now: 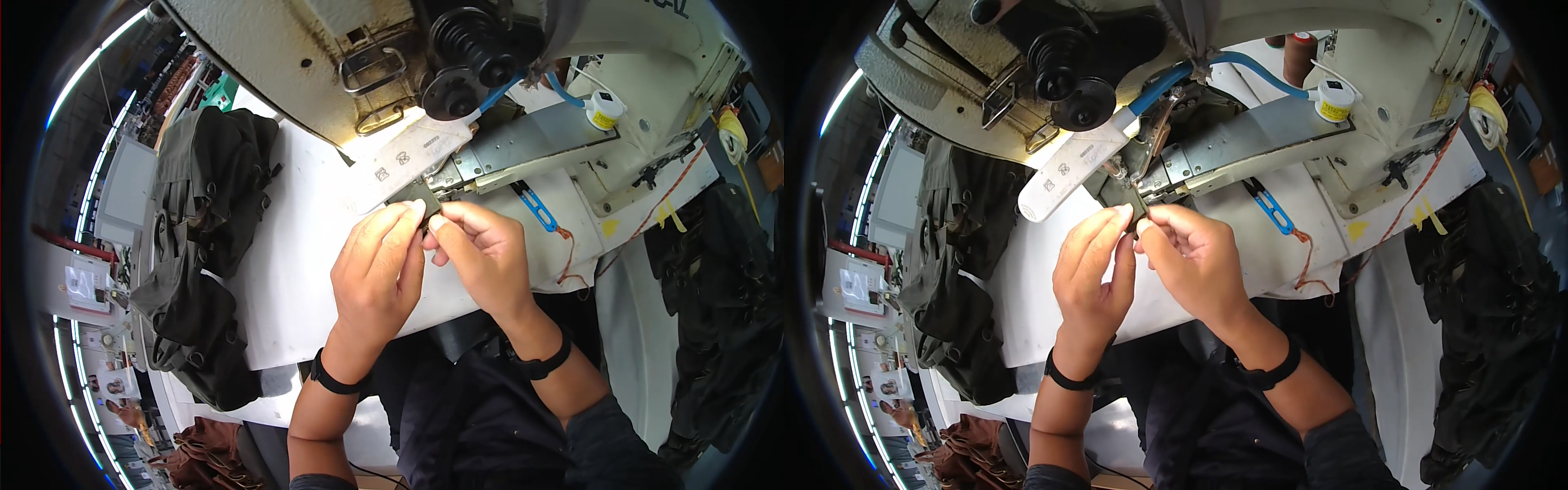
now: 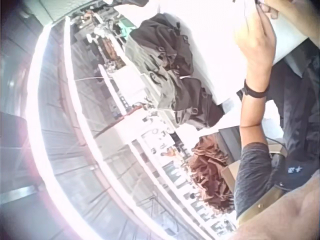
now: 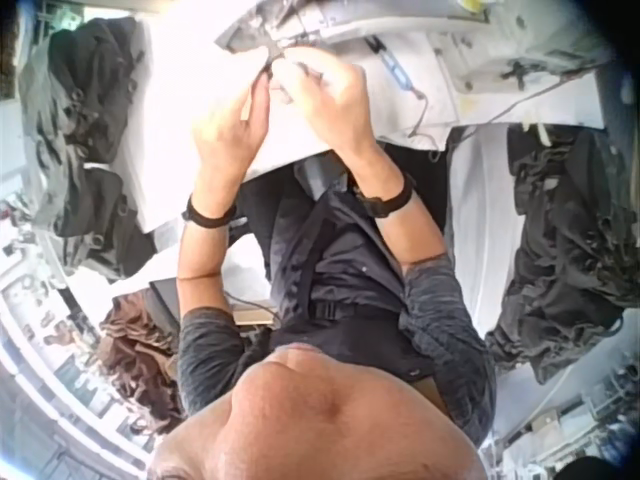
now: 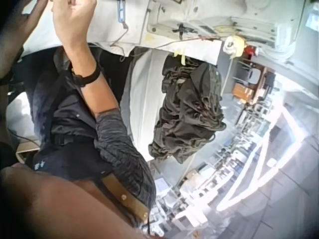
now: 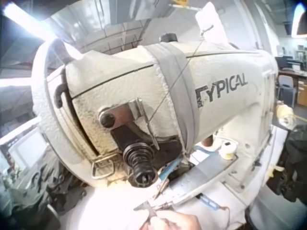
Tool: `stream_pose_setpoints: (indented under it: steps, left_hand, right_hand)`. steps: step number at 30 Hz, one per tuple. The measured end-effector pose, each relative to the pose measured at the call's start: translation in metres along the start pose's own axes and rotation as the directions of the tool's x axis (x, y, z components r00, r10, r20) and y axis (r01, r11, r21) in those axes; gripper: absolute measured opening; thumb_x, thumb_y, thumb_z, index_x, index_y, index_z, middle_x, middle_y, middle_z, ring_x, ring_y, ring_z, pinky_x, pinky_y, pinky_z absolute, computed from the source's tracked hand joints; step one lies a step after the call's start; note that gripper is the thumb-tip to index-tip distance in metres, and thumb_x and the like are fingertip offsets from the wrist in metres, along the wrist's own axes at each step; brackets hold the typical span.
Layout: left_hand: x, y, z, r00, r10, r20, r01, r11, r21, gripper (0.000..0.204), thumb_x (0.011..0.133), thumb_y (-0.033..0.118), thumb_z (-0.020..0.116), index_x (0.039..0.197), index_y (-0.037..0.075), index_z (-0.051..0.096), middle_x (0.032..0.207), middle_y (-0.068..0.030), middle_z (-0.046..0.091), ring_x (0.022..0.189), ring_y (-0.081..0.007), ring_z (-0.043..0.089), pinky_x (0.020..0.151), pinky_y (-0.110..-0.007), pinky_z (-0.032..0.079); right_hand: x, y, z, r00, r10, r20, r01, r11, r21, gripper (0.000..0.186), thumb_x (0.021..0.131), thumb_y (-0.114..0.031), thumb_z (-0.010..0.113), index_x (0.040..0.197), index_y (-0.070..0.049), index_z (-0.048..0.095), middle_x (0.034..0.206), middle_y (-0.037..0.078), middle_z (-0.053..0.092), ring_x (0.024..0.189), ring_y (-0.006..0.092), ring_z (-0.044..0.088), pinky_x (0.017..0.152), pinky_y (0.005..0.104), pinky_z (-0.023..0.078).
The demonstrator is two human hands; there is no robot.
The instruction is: The person sews a zipper onto a green canvas bag using an industrial sewing machine. They align the zipper, guide the bag under the needle, and stitch along the edge. The person also uses a seam ripper to remove threads and adjusts the bag's position multiple times.
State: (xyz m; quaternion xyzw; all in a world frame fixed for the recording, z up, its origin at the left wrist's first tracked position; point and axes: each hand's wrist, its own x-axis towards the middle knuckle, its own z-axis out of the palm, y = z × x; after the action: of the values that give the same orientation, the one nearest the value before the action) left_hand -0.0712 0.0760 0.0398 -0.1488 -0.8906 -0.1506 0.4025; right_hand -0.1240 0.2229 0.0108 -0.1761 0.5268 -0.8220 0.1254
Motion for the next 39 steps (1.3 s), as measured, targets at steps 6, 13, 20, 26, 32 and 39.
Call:
stream_pose_setpoints:
  steps: [6, 13, 20, 26, 32, 39]
  left_hand:
    - [0.01, 0.001, 0.001, 0.999, -0.032, -0.015, 0.032, 0.999, -0.001, 0.027, 0.084, -0.003, 0.08, 0.11, 0.001, 0.074, 0.105, -0.0122, 0.076, 0.09, -0.0288, 0.074, 0.078, -0.037, 0.059]
    - [0.012, -0.006, 0.004, 0.997, 0.044, -0.057, -0.038, 0.994, 0.103, 0.03, 0.079, 0.001, 0.086, 0.108, 0.006, 0.078, 0.101, -0.0064, 0.076, 0.084, -0.022, 0.07, 0.071, -0.034, 0.052]
    - [0.012, -0.004, -0.002, 0.999, 0.052, -0.001, -0.052, 0.991, 0.123, 0.031, 0.081, -0.002, 0.084, 0.111, 0.004, 0.078, 0.104, -0.0072, 0.076, 0.09, -0.023, 0.072, 0.076, -0.035, 0.054]
    - [0.007, 0.003, 0.003, 0.999, -0.049, 0.003, 0.049, 0.999, 0.019, 0.03, 0.086, -0.004, 0.079, 0.115, 0.001, 0.077, 0.11, -0.0126, 0.076, 0.1, -0.0297, 0.075, 0.088, -0.039, 0.059]
    - [0.004, 0.015, 0.0, 0.996, -0.038, 0.075, 0.026, 0.988, 0.154, 0.038, 0.089, 0.0, 0.077, 0.127, -0.001, 0.073, 0.118, -0.016, 0.073, 0.104, -0.0307, 0.073, 0.088, -0.039, 0.059]
    - [0.0, 0.013, 0.002, 0.997, -0.023, 0.068, 0.01, 0.984, 0.18, 0.041, 0.087, 0.0, 0.078, 0.128, -0.001, 0.072, 0.119, -0.0158, 0.072, 0.104, -0.0312, 0.073, 0.088, -0.038, 0.058]
  right_hand:
    - [0.015, -0.013, -0.003, 0.999, 0.002, 0.046, -0.001, 1.0, -0.031, 0.016, 0.102, -0.009, 0.065, 0.104, 0.005, 0.073, 0.083, 0.003, 0.074, 0.07, 0.0055, 0.065, 0.062, 0.0218, 0.052]
    - [0.009, -0.001, -0.001, 0.999, -0.023, -0.028, 0.022, 1.0, -0.019, 0.016, 0.102, -0.009, 0.067, 0.102, 0.004, 0.076, 0.074, -0.003, 0.065, 0.066, 0.001, 0.054, 0.058, 0.0212, 0.045]
    - [0.007, -0.002, -0.001, 1.0, -0.01, -0.012, 0.01, 1.0, 0.005, 0.018, 0.103, -0.011, 0.068, 0.104, 0.005, 0.077, 0.073, -0.002, 0.067, 0.066, 0.002, 0.059, 0.057, 0.0214, 0.047]
    - [0.004, -0.002, 0.0, 0.999, -0.024, -0.031, 0.023, 1.0, -0.018, 0.018, 0.103, -0.011, 0.068, 0.106, 0.004, 0.077, 0.072, -0.001, 0.067, 0.065, 0.0022, 0.059, 0.056, 0.0213, 0.047]
    - [0.003, 0.001, 0.0, 1.0, -0.018, -0.023, 0.018, 1.0, 0.019, 0.02, 0.105, -0.012, 0.066, 0.11, 0.003, 0.077, 0.071, -0.001, 0.066, 0.062, 0.0025, 0.057, 0.055, 0.0214, 0.047]
    - [0.004, -0.008, -0.007, 0.997, 0.04, 0.067, -0.041, 0.999, 0.017, 0.023, 0.105, -0.011, 0.059, 0.091, 0.002, 0.071, 0.07, 0.001, 0.066, 0.059, 0.0038, 0.056, 0.054, 0.0225, 0.045]
